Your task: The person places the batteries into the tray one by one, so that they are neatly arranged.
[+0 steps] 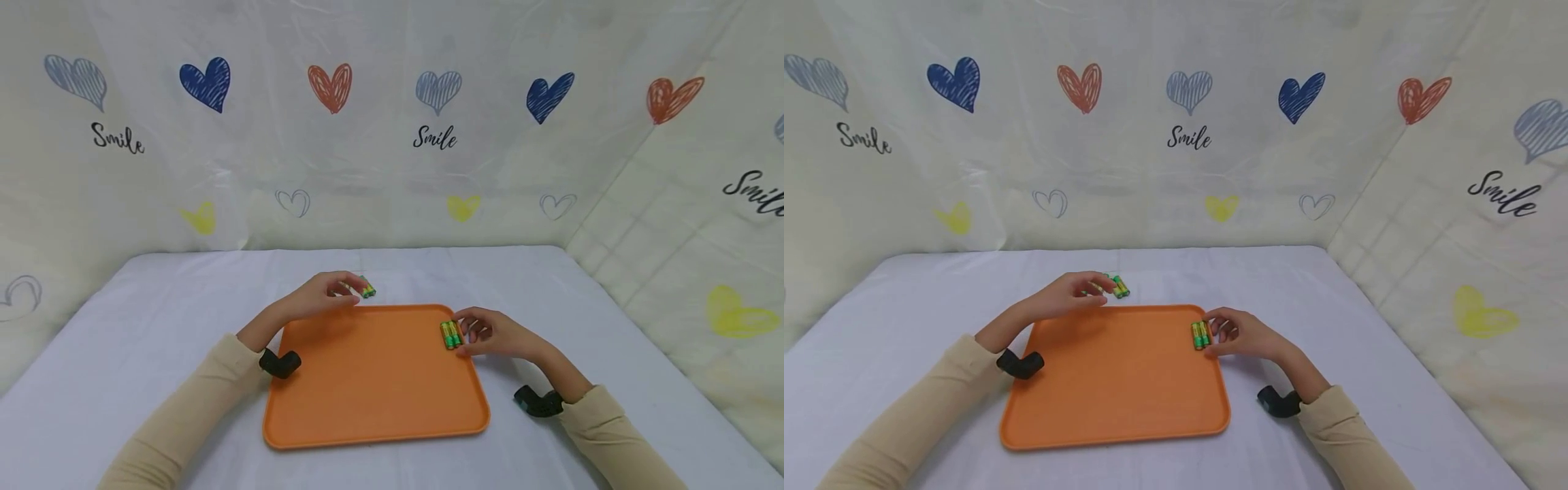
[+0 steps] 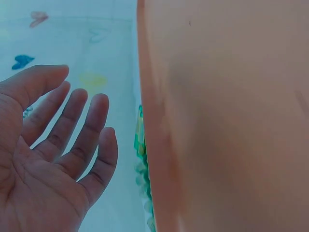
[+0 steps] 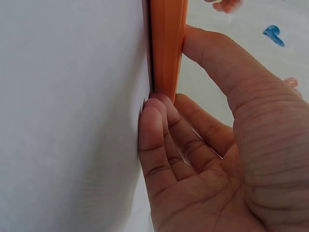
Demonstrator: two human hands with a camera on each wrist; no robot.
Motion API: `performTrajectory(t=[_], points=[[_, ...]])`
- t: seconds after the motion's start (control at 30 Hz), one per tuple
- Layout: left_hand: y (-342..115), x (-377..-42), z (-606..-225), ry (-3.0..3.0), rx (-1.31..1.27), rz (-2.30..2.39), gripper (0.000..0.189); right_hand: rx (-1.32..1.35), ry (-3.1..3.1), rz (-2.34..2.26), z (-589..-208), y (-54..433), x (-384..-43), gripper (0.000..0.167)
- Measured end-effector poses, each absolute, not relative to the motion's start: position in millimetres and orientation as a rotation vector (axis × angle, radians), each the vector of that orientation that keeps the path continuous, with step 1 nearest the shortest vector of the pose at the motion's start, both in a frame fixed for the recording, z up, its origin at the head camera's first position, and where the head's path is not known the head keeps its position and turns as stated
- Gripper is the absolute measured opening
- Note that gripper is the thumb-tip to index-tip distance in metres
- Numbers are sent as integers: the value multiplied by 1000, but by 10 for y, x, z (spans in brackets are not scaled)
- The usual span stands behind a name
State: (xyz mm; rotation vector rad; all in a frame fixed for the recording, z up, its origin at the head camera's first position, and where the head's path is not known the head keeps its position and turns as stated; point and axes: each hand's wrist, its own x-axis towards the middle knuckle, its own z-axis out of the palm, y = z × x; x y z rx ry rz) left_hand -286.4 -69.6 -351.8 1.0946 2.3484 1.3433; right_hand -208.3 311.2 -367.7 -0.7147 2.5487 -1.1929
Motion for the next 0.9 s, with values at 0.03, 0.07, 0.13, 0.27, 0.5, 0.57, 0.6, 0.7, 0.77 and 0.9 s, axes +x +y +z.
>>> performTrajectory(t=[0.03,0.07,0.13,0.27,0.5,0.57,0.6,0.7,0.77,0.9], points=[[-724,-2869,-3517,2366,1076,1337,35,-715,2548,-1193,-3672,3114,-2082,52],[-752,-2869,-3511,2383,1061,1328,35,-715,2548,-1191,-3668,3116,-2080,53],[-811,-2877,-3515,2409,1038,1318,36,-713,2544,-1189,-3664,3122,-2080,53],[-915,-2913,-3541,2436,1000,1312,35,-706,2534,-1194,-3660,3119,-2069,54],[-1056,-2998,-3556,2486,922,1313,33,-711,2541,-1191,-3662,3118,-2068,53],[-1096,-3026,-3564,2507,914,1301,33,-717,2540,-1192,-3665,3121,-2071,53],[-1117,-3038,-3572,2520,904,1293,32,-721,2542,-1190,-3666,3121,-2073,53],[-1189,-3069,-3607,2546,876,1269,33,-724,2546,-1185,-3670,3127,-2079,53],[-1236,-3078,-3632,2556,850,1261,34,-721,2546,-1184,-3676,3132,-2080,53],[-1323,-3110,-3688,2569,820,1251,35,-706,2531,-1200,-3691,3145,-2088,54]])
